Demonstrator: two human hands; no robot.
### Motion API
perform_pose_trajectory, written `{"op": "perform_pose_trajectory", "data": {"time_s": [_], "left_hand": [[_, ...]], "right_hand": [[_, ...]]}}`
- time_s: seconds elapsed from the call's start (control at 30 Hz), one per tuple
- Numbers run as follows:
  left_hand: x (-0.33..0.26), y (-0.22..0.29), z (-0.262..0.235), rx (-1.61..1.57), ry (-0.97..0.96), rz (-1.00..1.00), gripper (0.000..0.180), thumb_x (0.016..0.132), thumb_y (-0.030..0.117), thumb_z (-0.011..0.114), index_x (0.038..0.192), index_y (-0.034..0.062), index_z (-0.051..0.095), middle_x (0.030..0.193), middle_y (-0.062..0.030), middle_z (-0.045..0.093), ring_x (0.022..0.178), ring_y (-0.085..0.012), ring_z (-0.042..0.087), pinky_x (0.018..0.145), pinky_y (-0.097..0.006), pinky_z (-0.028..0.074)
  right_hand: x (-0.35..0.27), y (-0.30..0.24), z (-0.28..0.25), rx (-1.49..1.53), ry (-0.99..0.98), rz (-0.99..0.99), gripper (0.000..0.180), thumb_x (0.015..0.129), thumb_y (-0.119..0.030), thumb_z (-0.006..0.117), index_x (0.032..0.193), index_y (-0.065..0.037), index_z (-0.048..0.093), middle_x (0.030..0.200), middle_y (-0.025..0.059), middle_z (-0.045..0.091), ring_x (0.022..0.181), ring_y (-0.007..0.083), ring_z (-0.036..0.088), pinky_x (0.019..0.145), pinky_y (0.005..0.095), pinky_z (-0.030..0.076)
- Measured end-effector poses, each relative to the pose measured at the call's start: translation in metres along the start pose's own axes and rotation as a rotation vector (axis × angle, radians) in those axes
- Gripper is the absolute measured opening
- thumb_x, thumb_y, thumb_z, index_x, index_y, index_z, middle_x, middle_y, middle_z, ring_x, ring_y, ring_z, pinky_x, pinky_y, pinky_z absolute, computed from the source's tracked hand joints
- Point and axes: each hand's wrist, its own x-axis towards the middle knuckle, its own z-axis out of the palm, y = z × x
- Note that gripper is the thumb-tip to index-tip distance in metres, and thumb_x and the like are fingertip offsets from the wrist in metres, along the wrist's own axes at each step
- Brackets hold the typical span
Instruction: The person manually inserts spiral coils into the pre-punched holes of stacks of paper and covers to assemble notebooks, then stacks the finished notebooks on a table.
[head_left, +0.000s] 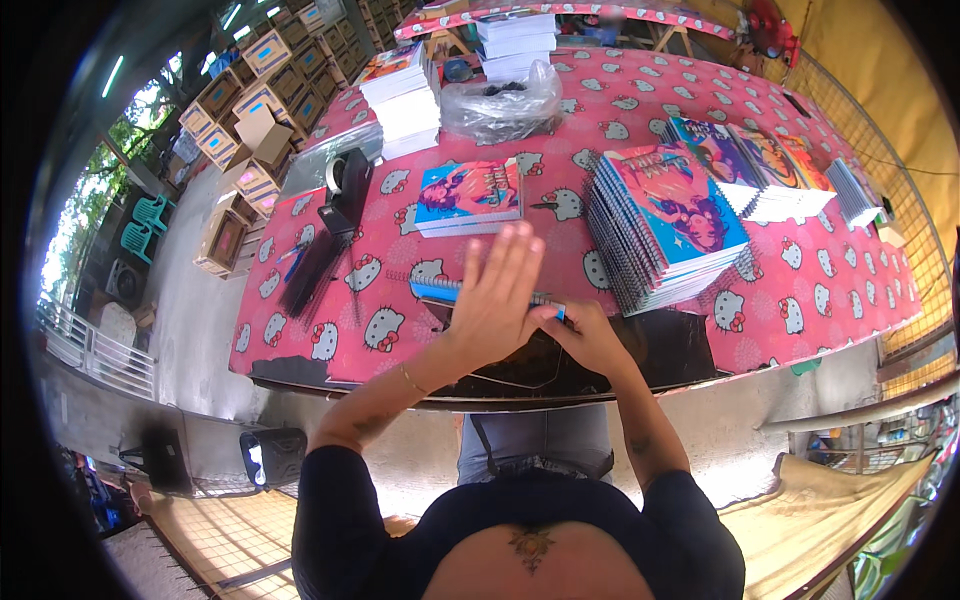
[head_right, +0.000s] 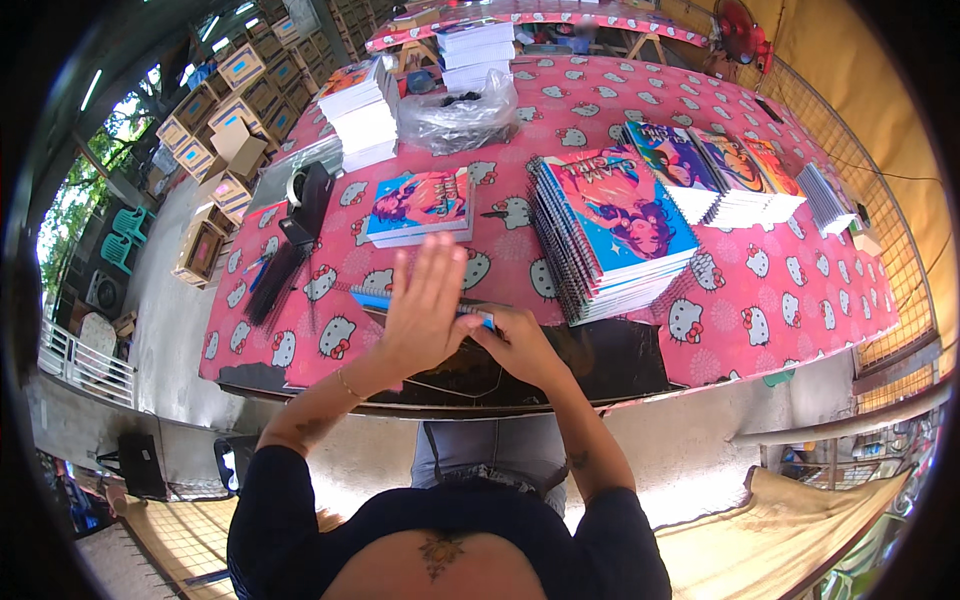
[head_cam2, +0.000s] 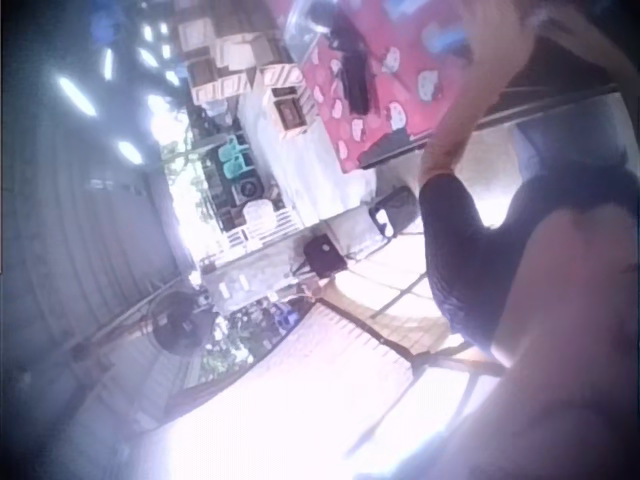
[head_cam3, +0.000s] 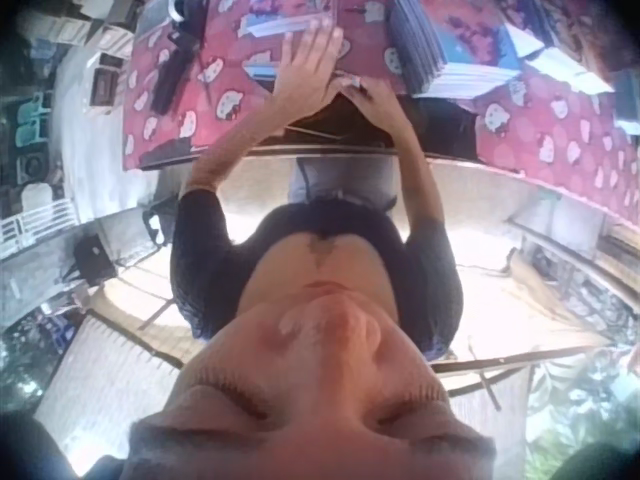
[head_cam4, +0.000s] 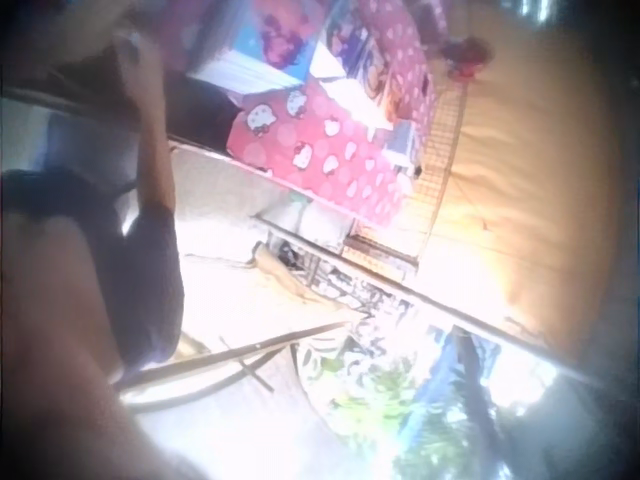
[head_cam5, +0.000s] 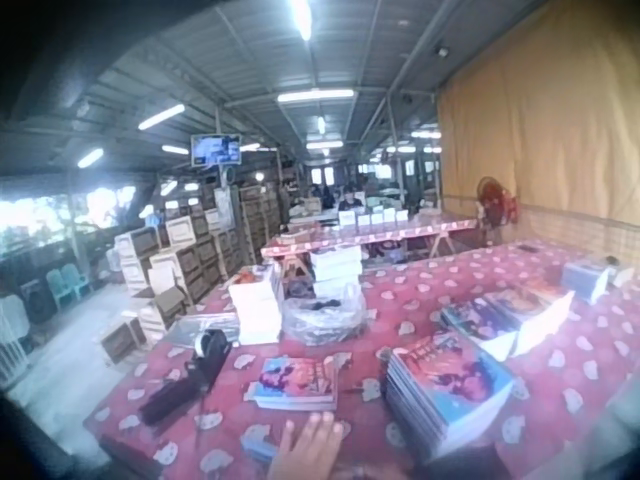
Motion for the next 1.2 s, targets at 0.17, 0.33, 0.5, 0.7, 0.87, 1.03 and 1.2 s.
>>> {"op": "perform_pose_trajectory", "data": {"time_s": [0.17, 0.33, 0.5, 0.7, 0.87, 1.03, 1.2], "left_hand": [[-0.044, 0.025, 0.005, -0.272, 0.062, 0.054, 0.055, 0.099, 0.037, 0.055, 0.138, -0.0008, 0.051, 0.140, -0.0181, 0.053, 0.135, -0.0337, 0.047, 0.118, -0.060, 0.018], [-0.009, -0.003, -0.003, -0.443, 0.095, 0.019, 0.029, 0.092, 0.025, 0.071, 0.115, 0.0088, 0.065, 0.110, -0.0057, 0.070, 0.107, -0.0247, 0.066, 0.120, -0.055, 0.017], [-0.011, -0.002, 0.001, -0.428, 0.143, 0.027, 0.021, 0.089, 0.023, 0.073, 0.102, 0.0092, 0.065, 0.095, -0.0030, 0.070, 0.093, -0.0242, 0.067, 0.113, -0.051, 0.030], [-0.015, 0.014, -0.020, -0.314, 0.078, -0.023, 0.025, 0.084, 0.013, 0.072, 0.106, 0.0055, 0.064, 0.098, -0.0078, 0.067, 0.096, -0.0283, 0.063, 0.089, -0.045, 0.046], [-0.013, -0.014, -0.032, -0.417, -0.063, 0.022, 0.022, 0.083, 0.006, 0.070, 0.104, 0.0041, 0.067, 0.088, -0.0117, 0.066, 0.084, -0.0334, 0.065, 0.079, -0.045, 0.051], [0.045, -0.044, -0.096, -0.595, 0.302, -0.149, 0.020, 0.089, 0.000, 0.068, 0.109, 0.0009, 0.069, 0.094, -0.0133, 0.071, 0.083, -0.0227, 0.069, 0.075, -0.033, 0.053], [0.144, -0.022, -0.065, -0.551, 0.755, 0.430, 0.029, 0.085, -0.004, 0.062, 0.112, 0.0044, 0.069, 0.112, -0.0130, 0.071, 0.106, -0.0319, 0.067, 0.105, -0.050, 0.046]], "right_hand": [[0.000, 0.010, 0.004, 0.042, 0.058, -0.083, 0.022, 0.090, -0.005, 0.068, 0.111, 0.002, 0.068, 0.085, 0.0180, 0.068, 0.067, 0.0188, 0.061, 0.063, 0.0342, 0.049], [-0.006, -0.010, -0.023, 0.272, 0.096, -0.027, 0.026, 0.090, -0.003, 0.071, 0.115, 0.003, 0.068, 0.095, 0.0109, 0.075, 0.087, 0.0119, 0.070, 0.078, 0.0265, 0.056], [0.009, -0.021, -0.045, 0.020, -0.010, -0.067, 0.012, 0.087, -0.002, 0.072, 0.097, 0.004, 0.068, 0.089, 0.0114, 0.071, 0.079, 0.0144, 0.071, 0.070, 0.0281, 0.056], [0.014, -0.024, -0.014, -0.291, 0.317, -0.211, 0.018, 0.072, 0.002, 0.070, 0.077, 0.001, 0.053, 0.069, 0.0109, 0.055, 0.060, 0.0233, 0.060, 0.056, 0.0337, 0.049], [-0.006, -0.041, -0.010, -0.179, 0.376, -0.113, 0.013, 0.081, -0.006, 0.073, 0.091, -0.002, 0.065, 0.086, 0.0132, 0.064, 0.076, 0.0281, 0.066, 0.069, 0.0348, 0.052], [-0.045, -0.063, -0.097, -0.586, 0.889, -0.144, 0.038, 0.089, -0.008, 0.070, 0.124, 0.004, 0.061, 0.127, 0.0174, 0.064, 0.117, 0.0285, 0.059, 0.101, 0.0417, 0.045], [-0.056, 0.013, -0.198, -0.633, 0.909, -0.016, 0.054, 0.092, -0.017, 0.073, 0.138, 0.003, 0.054, 0.128, 0.0181, 0.063, 0.114, 0.0284, 0.061, 0.099, 0.0399, 0.045]]}}
